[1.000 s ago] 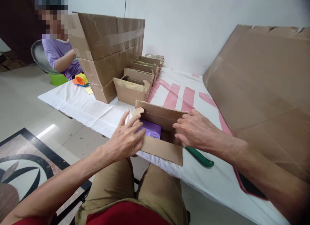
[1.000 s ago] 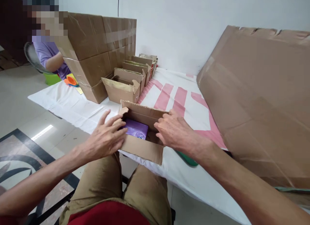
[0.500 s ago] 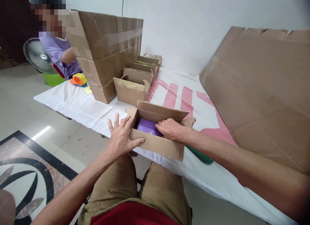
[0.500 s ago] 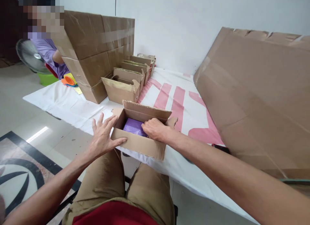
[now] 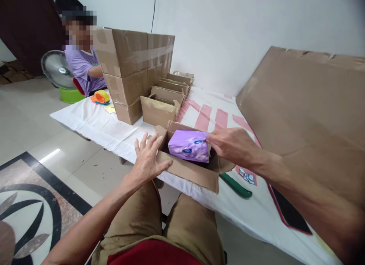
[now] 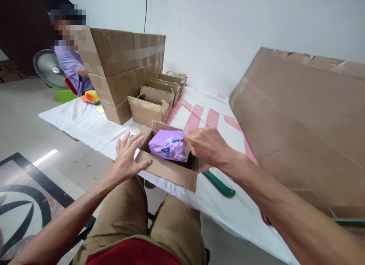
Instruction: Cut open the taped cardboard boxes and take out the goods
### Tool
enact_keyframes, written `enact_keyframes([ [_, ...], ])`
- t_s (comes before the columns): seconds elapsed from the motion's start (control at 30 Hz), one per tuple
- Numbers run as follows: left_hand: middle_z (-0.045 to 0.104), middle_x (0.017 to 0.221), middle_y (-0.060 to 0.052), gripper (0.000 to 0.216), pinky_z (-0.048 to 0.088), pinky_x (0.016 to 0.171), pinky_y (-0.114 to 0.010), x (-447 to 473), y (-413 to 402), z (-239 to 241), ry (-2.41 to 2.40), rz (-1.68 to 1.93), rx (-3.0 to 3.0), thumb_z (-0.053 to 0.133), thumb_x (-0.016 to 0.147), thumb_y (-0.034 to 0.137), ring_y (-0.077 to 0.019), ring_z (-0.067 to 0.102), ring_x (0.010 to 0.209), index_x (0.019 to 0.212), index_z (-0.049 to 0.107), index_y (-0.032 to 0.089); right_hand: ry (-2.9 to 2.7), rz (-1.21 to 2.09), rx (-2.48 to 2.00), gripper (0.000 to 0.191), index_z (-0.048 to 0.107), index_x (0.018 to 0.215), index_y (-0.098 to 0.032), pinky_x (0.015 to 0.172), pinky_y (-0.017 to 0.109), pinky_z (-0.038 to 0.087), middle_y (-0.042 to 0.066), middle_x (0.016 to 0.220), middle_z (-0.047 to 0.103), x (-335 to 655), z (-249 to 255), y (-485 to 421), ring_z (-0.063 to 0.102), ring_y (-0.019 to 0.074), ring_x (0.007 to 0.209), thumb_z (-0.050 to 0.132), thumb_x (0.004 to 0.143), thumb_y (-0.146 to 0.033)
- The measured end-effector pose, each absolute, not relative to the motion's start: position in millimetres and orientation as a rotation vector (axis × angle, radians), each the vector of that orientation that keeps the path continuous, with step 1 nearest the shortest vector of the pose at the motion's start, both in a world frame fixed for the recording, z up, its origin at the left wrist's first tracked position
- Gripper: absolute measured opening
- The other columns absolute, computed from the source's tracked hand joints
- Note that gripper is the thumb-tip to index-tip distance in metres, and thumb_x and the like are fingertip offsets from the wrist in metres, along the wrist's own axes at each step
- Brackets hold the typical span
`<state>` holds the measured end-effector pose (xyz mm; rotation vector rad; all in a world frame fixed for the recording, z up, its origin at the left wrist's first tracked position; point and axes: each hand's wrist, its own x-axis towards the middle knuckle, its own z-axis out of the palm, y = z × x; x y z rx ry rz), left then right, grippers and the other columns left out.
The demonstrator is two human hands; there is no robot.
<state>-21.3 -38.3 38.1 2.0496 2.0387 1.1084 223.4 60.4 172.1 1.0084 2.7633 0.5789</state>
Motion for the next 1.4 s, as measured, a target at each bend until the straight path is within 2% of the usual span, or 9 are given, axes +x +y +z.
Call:
enact_keyframes([
  [0.1,0.063,0.144,-0.017,0.056,0.042,0.116,-0.059,-22,-43,68,1.836,1.489,1.863,0.072,0.086,0.047,-0.0392,0.053,0.140,0.135,0.064,0.020,2.888,0.910,1.015,0.028,0.069,0.076,-0.018,0.053,0.030,0.025,0.005,0.066,0.069,250,198,47,0.059,0.0179,0.059,0.050,0.095,-0.013],
  [0.17,0.071,0.126,-0.015,0.054,0.057,0.093,-0.043,-21,-42,93,1.573,1.555,1.621,0.071,0.088,0.052,-0.0296,0.068,0.113,0.130,0.067,0.018,2.995,1.156,0.972,0.034,0.065,0.068,-0.020,0.053,0.030,0.026,0.002,0.061,0.064,260,208,37,0.055,0.0161,0.056,0.049,0.098,-0.018],
  [0.27,0.073,0.092,-0.009,0.064,0.051,0.056,-0.027,-16,-34,122,1.136,1.368,1.278,0.069,0.083,0.070,-0.0195,0.068,0.076,0.118,0.069,0.015,3.115,1.465,0.873,0.038,0.063,0.065,-0.022,0.052,0.031,0.027,0.001,0.058,0.062,261,216,18,0.051,0.0146,0.054,0.050,0.100,-0.018],
  [0.4,0.065,0.070,-0.001,0.056,0.045,0.045,-0.022,-6,-24,134,0.838,1.208,1.090,0.081,0.074,0.064,-0.0120,0.058,0.054,0.095,0.068,0.014,3.334,1.548,0.635,0.026,0.072,0.078,-0.021,0.054,0.032,0.035,0.000,0.065,0.070,259,215,-2,0.057,0.0142,0.057,0.057,0.097,-0.011],
  [0.5,0.074,0.087,-0.004,0.061,0.058,0.065,-0.026,0,-22,132,0.781,1.362,1.067,0.092,0.067,0.044,-0.0166,0.071,0.072,0.113,0.065,0.014,3.647,0.982,0.893,0.016,0.076,0.107,-0.021,0.066,0.030,0.052,0.003,0.095,0.081,271,211,-5,0.072,0.0176,0.077,0.065,0.096,-0.020],
  [0.63,0.076,0.120,-0.010,0.081,0.060,0.098,-0.043,5,-14,139,0.678,1.495,1.233,0.093,0.068,0.040,-0.0308,0.072,0.117,0.137,0.056,0.019,3.600,-0.640,1.351,0.059,0.061,0.145,-0.027,0.069,0.035,0.063,0.009,0.129,0.075,284,215,8,0.076,0.0226,0.088,0.073,0.091,-0.049],
  [0.73,0.070,0.136,-0.010,0.081,0.054,0.109,-0.048,6,4,156,0.565,1.531,1.465,0.093,0.071,0.043,-0.0347,0.061,0.135,0.140,0.056,0.023,3.498,-1.234,1.355,0.069,0.062,0.143,-0.027,0.073,0.036,0.066,0.008,0.126,0.075,279,224,21,0.076,0.0229,0.091,0.083,0.082,-0.052],
  [1.13,0.068,0.135,-0.005,0.076,0.050,0.113,-0.056,-39,31,213,0.569,1.673,1.849,0.095,0.071,0.044,-0.0410,0.050,0.146,0.137,0.061,0.025,3.941,-1.188,1.143,0.068,0.063,0.130,-0.029,0.081,0.036,0.067,0.002,0.113,0.075,228,248,41,0.074,0.0232,0.101,0.092,0.068,-0.035],
  [1.4,0.070,0.137,-0.008,0.078,0.052,0.110,-0.047,-122,20,175,0.772,1.770,1.746,0.095,0.068,0.047,-0.0362,0.056,0.140,0.135,0.063,0.024,3.597,-1.246,1.018,0.088,0.042,0.150,-0.024,0.079,0.046,0.067,0.010,0.124,0.067,149,243,71,0.072,0.0275,0.099,0.083,0.073,-0.036],
])
